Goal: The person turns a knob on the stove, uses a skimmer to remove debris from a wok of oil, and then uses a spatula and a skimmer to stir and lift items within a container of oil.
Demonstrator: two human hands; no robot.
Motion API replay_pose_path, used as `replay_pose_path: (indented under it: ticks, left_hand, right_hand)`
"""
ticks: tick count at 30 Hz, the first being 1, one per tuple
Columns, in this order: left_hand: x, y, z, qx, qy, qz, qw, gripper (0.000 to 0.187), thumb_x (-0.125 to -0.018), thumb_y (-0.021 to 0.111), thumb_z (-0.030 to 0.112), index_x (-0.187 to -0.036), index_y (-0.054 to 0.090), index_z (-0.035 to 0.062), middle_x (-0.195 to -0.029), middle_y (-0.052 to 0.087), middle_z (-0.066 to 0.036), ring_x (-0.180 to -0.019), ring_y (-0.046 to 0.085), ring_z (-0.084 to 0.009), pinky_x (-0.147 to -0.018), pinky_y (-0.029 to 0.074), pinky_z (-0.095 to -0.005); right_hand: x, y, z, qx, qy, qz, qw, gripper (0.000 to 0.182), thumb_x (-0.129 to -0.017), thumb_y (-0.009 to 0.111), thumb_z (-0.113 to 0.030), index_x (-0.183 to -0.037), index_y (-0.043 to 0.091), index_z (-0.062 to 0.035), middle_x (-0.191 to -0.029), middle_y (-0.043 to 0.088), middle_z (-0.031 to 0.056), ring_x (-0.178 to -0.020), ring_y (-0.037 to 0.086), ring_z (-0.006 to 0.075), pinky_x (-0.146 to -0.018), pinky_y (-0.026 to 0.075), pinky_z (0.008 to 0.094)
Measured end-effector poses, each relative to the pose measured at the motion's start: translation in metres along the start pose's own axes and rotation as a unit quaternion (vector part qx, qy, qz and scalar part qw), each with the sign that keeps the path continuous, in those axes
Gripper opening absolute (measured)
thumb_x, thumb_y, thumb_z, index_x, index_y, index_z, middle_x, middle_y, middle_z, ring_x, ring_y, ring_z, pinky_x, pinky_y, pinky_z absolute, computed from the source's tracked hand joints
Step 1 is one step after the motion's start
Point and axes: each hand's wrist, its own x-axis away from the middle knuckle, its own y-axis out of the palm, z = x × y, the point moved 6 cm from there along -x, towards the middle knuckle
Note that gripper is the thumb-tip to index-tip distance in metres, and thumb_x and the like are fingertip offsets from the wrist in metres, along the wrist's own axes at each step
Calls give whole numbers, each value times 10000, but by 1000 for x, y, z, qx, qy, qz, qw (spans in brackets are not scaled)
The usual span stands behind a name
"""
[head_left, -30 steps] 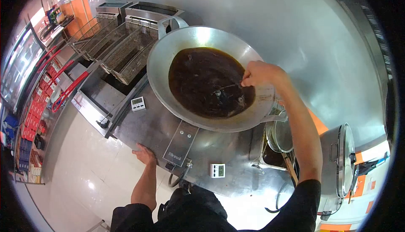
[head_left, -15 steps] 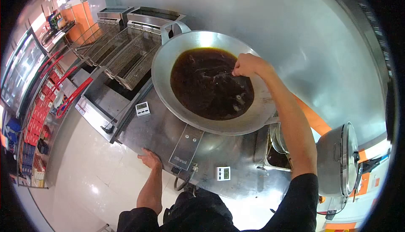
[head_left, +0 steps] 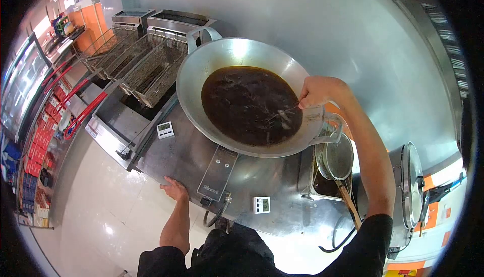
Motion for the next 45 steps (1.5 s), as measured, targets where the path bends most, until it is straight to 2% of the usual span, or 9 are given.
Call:
replay_pose_path:
  ticks: [5,14,20,24,28,32,35,40,45]
  left_hand:
    - [3,-3,3,16,15,9,1000,668,-923,375,513,-1188,341,-99,-973,561,-362,-926,552,-499,-807,427,-537]
    - [-1,1,0,13,-10,-6,1000,650,-927,380,494,-1185,330,-100,-965,556,-372,-913,550,-508,-800,425,-545]
    - [2,-2,2,-16,-15,2,1000,662,-928,383,495,-1210,321,-101,-959,558,-373,-917,551,-508,-801,429,-540]
    - [3,-1,1,22,15,2,1000,675,-920,384,519,-1195,330,-95,-992,549,-369,-925,552,-507,-795,434,-548]
    - [5,0,1,39,18,-16,999,711,-909,383,553,-1198,322,-94,-1017,542,-359,-924,562,-489,-809,455,-537]
    - [-5,8,-11,20,8,-34,999,720,-906,377,566,-1201,304,-87,-1014,540,-356,-925,563,-480,-813,474,-520]
    - [4,3,-4,36,8,-56,998,728,-903,373,575,-1203,289,-83,-1026,534,-354,-929,560,-482,-809,480,-521]
    - [9,0,1,17,-44,-52,998,719,-879,388,603,-1151,329,-60,-1046,534,-346,-955,563,-467,-843,470,-537]
    - [4,1,-2,23,-22,-53,998,706,-891,373,594,-1144,319,-63,-1015,540,-349,-936,562,-475,-825,469,-539]
  right_hand:
    - [-26,4,-11,-40,-51,66,996,315,-731,684,-305,-983,707,-118,-926,691,122,-873,650,265,-768,496,377]
    - [-60,12,-13,-118,-129,74,982,316,-740,669,-357,-984,713,-161,-897,694,97,-857,644,250,-772,485,377]
    - [-25,5,-3,-108,-89,-15,990,347,-730,676,-382,-988,710,-151,-827,694,72,-755,637,224,-706,484,375]
    - [-38,7,1,-105,-66,-19,992,372,-739,680,-366,-1028,697,-131,-895,696,88,-804,637,214,-699,478,347]
    - [-63,9,-13,-94,-117,76,986,376,-740,665,-387,-1010,699,-128,-922,691,108,-857,646,255,-766,488,375]
    - [-85,11,-23,-76,-86,148,982,334,-751,662,-354,-981,701,-115,-935,684,130,-895,640,313,-797,494,397]
    - [-76,7,-37,-89,-49,172,980,368,-736,672,-280,-1007,657,-32,-1014,656,176,-964,629,321,-824,509,427]
    - [-67,12,-50,-123,6,233,965,276,-781,607,-169,-1016,649,-30,-1059,634,189,-1019,611,324,-855,501,430]
    - [-67,18,-52,-147,48,264,952,222,-806,567,-124,-988,658,-36,-1046,639,179,-990,627,312,-839,505,420]
